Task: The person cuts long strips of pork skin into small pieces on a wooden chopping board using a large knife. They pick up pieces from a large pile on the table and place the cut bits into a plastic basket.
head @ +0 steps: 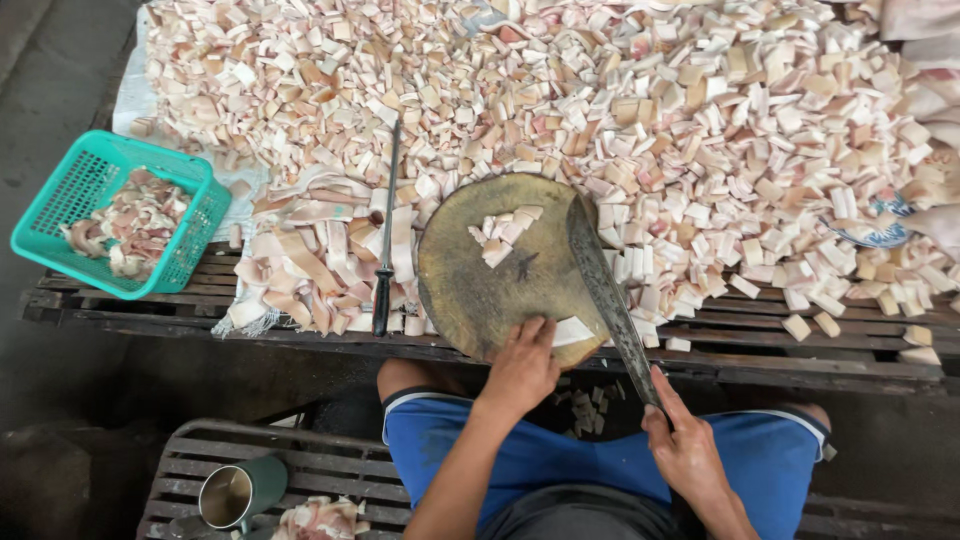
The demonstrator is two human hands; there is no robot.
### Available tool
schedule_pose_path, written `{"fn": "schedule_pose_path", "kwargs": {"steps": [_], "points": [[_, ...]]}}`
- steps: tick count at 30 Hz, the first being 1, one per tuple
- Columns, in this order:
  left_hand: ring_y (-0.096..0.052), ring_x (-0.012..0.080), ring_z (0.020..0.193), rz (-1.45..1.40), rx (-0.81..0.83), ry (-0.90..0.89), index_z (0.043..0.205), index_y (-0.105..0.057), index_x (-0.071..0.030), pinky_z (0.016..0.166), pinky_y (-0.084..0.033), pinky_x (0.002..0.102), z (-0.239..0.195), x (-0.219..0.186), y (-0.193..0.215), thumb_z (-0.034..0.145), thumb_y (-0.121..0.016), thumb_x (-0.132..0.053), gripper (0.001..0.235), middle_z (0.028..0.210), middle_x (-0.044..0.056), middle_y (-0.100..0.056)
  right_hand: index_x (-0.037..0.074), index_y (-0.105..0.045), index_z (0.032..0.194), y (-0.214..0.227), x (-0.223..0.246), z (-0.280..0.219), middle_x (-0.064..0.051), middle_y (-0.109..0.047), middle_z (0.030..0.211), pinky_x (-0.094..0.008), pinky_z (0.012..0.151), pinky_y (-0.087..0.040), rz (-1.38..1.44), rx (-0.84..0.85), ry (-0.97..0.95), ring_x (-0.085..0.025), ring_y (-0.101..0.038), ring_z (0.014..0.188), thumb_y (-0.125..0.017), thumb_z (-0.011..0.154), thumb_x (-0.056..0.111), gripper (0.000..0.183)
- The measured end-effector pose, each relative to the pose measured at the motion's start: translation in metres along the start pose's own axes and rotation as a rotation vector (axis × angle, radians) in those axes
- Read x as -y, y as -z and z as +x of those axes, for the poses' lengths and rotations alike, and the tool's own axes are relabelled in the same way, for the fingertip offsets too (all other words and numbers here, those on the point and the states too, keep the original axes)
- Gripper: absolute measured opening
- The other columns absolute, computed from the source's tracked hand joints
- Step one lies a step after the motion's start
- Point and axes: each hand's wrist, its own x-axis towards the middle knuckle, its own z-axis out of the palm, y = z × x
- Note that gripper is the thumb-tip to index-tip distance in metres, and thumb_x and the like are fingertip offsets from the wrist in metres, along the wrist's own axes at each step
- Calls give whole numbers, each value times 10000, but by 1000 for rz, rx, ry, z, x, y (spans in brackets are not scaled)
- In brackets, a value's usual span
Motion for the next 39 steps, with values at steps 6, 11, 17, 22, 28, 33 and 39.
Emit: {"fn": "schedule_pose_path", "kwargs": {"steps": [6,11,17,22,28,33,39], "points": [[-618,395,1159,-78,35,-100,1242,-633,14,952,-536,466,-14,17,19,926,-590,-67,329,1317,178,-614,125,-521,1499,27,13,-15,-99,-742,753,-275,560,-551,-5,-265,304,-138,-667,580,-635,926,33,591],[-665,351,1074,-40,39,-122,1181,-658,-9,884,-551,445,-14,22,12,944,-598,-78,254,1268,145,-648,93,-466,1517,19,16,-14,-196,-708,984,-352,680,-591,-161,-406,799,-279,-706,779,-612,980,21,561],[-689,325,1018,43,104,-188,1095,-701,-54,847,-562,425,0,22,12,914,-599,-72,209,1159,96,-685,145,-515,1497,17,13,-9,-191,-743,898,-461,638,-580,-466,6,391,-394,-713,720,-651,864,70,652],[-692,306,1029,37,110,-233,1017,-714,-75,849,-564,426,23,16,15,838,-602,-20,218,1115,62,-684,93,-556,1461,43,16,-12,-213,-728,932,-411,632,-581,-282,-252,446,-358,-721,720,-659,891,70,580],[-669,306,1098,27,150,-271,1054,-721,-65,885,-556,421,23,25,14,797,-602,4,292,1184,73,-674,40,-470,1512,17,8,-9,-193,-713,956,-369,613,-569,-426,-226,669,-281,-722,693,-660,949,75,594],[-660,309,1127,44,179,-228,1030,-731,-72,903,-537,437,22,25,12,830,-602,5,249,1251,68,-679,134,-510,1533,21,9,-4,-137,-748,845,-443,595,-558,-604,35,442,-343,-708,667,-682,855,82,702],[-647,339,1115,38,79,-284,933,-678,-41,902,-548,436,23,25,18,796,-629,-6,150,1120,104,-666,102,-492,1494,35,6,-20,-120,-699,833,-390,590,-567,-144,-319,576,-266,-685,593,-613,939,76,569]]}}
